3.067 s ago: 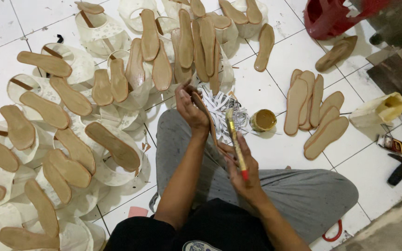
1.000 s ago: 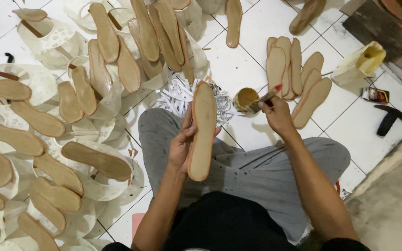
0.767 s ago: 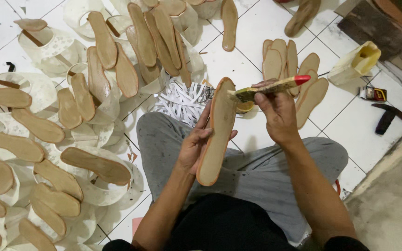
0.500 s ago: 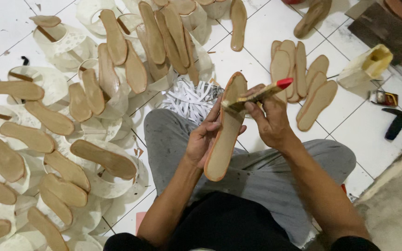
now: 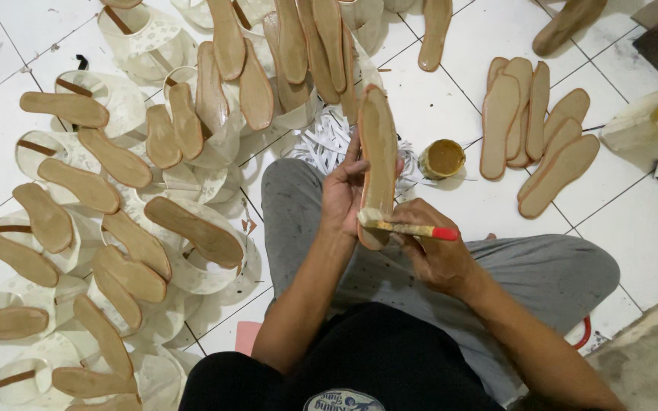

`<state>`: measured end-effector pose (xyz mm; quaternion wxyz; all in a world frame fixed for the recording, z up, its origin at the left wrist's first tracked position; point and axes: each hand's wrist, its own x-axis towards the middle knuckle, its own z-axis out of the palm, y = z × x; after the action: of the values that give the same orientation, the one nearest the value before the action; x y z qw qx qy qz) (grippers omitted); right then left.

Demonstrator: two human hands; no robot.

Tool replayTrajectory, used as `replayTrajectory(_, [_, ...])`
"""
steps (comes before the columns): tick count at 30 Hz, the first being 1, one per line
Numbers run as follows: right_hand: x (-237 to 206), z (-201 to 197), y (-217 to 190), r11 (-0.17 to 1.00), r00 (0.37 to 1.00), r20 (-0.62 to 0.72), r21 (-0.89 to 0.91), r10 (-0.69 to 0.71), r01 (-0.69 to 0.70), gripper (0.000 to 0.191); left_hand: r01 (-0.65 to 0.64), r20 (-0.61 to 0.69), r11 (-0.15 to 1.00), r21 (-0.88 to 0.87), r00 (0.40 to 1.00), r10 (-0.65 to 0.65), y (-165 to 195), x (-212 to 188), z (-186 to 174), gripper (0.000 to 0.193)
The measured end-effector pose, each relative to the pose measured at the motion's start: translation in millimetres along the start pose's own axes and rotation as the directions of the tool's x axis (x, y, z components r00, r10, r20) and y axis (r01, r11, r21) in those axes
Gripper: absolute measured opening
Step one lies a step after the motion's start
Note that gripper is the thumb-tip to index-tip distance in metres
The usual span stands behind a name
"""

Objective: The person sits on the floor of a shoe workshop, pours glue from a large jerrycan into a small cup, then uses a brush to spread glue over the underside of sandal insoles one at a time, placing each coated insole back on the floor with the others.

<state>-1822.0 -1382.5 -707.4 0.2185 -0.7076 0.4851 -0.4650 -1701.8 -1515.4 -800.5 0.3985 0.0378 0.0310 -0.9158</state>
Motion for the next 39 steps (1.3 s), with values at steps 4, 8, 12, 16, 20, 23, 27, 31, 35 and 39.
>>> replayTrajectory(4, [-12,3,0,0.991,0.989,0.109,-0.082,-0.097,0.106,0.043,-0.019,0.03,0.999,-0.049,0.999,0.02,10,12,-15,0.073])
replayTrajectory(8, [-22,-17,20,0.998,0.997,0.049,0.039,0.054,-0.056,0.031,0.012,-0.043,0.996,0.09,0.999,-0.008,33,19,-19,0.066])
replayTrajectory(12, [-19,-49,89,0.938,0.774,-0.53,0.218,0.346,-0.27,0.01,0.078,-0.063,0.882,0.464,0.997,-0.055,59,10,-12,0.061])
replayTrajectory(16, [-29,-61,172,0.844,0.805,-0.437,-0.167,0.401,-0.51,0.016,0.016,-0.1,0.656,0.755,0.991,0.09,59,-14,7,0.063])
replayTrajectory(20, [-48,-43,216,0.75,0.87,-0.369,-0.458,0.328,-0.477,0.014,-0.18,0.139,0.8,0.572,0.983,0.121,54,-51,31,0.07])
replayTrajectory(23, [-45,-34,224,0.707,0.875,-0.358,-0.521,0.327,-0.478,0.017,-0.158,0.18,0.957,0.243,0.977,0.116,52,-66,40,0.071])
replayTrajectory(27, [-35,-39,218,0.617,0.853,-0.254,-0.6,0.456,-0.509,0.018,0.06,0.112,0.998,0.025,0.992,-0.063,55,-72,34,0.064])
replayTrajectory(31, [-42,-49,205,0.72,0.906,-0.322,-0.555,0.275,-0.416,0.013,0.048,-0.081,0.998,-0.041,0.995,-0.051,46,-76,15,0.067])
replayTrajectory(35, [-53,-52,198,0.735,0.869,-0.311,-0.466,0.386,-0.493,0.017,0.114,0.041,0.993,-0.009,0.993,-0.113,36,-68,2,0.061])
replayTrajectory(39, [-45,-59,185,0.613,0.749,-0.269,-0.442,0.605,-0.654,0.02,0.148,-0.077,0.971,-0.186,0.983,-0.165,29,-55,5,0.052])
